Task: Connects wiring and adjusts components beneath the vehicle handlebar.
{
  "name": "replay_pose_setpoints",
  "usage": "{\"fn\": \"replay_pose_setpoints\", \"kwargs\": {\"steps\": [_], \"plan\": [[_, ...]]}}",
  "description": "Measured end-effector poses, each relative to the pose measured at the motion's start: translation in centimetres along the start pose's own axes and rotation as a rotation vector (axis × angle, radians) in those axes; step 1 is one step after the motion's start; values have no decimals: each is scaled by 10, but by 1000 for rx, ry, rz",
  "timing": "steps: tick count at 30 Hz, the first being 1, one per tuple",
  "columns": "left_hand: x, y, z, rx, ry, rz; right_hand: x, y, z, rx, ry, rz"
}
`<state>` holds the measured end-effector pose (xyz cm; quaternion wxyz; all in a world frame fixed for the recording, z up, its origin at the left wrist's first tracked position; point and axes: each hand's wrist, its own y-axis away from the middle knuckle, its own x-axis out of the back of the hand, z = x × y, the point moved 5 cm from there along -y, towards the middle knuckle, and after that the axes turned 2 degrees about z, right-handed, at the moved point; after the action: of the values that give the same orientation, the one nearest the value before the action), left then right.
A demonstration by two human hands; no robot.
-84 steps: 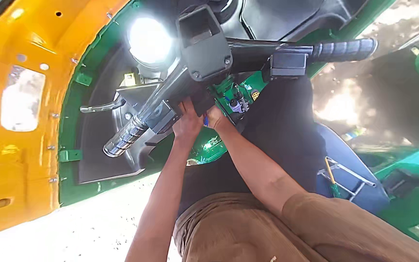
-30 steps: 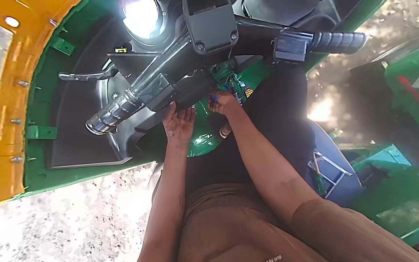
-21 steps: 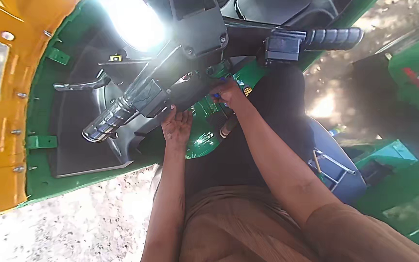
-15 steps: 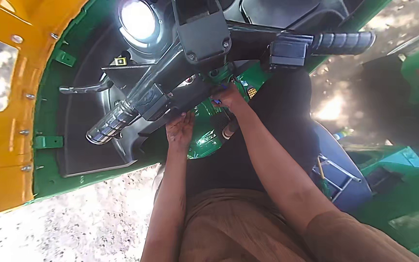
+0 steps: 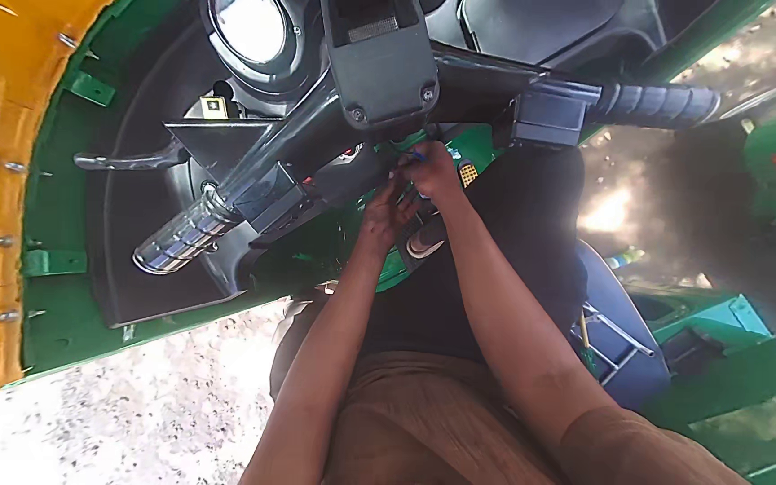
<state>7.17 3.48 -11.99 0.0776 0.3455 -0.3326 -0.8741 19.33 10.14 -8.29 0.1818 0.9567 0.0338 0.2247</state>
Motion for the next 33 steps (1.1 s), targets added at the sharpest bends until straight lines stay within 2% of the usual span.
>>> {"fn": "replay_pose_setpoints", "kwargs": {"steps": [3, 6, 9, 12, 14, 17, 19, 24, 27, 30, 33], "plan": [[-10, -8, -4, 37, 84, 81, 1, 1, -2, 28, 21, -27], [-6, -11, -10, 10, 94, 142, 8, 3, -1, -27, 24, -77], [-5, -6, -4, -75, 7, 169, 34, 15, -13, -50, -34, 10], [0, -1, 0, -126, -113, 122, 49, 27, -26, -94, -280, 60], [0, -2, 2, -145, -117, 65, 50, 29, -30, -95, -324, 50], [-2, -1, 4, -144, -91, 29, 36, 22, -27, 82, -55, -36], [-2, 0, 5, -125, -93, 38, 28, 21, -26, 119, 81, -78], [5, -1, 5, -118, -97, 6, 22, 20, -29, 89, 298, -181], [6, -3, 3, -79, -21, -6, 23, 22, -29, 83, 396, -184], [2, -3, 3, -61, 105, 15, 31, 18, -22, 50, 241, -124], [-3, -2, 4, -60, 204, 15, 37, 15, -18, -7, -125, -133]]}}
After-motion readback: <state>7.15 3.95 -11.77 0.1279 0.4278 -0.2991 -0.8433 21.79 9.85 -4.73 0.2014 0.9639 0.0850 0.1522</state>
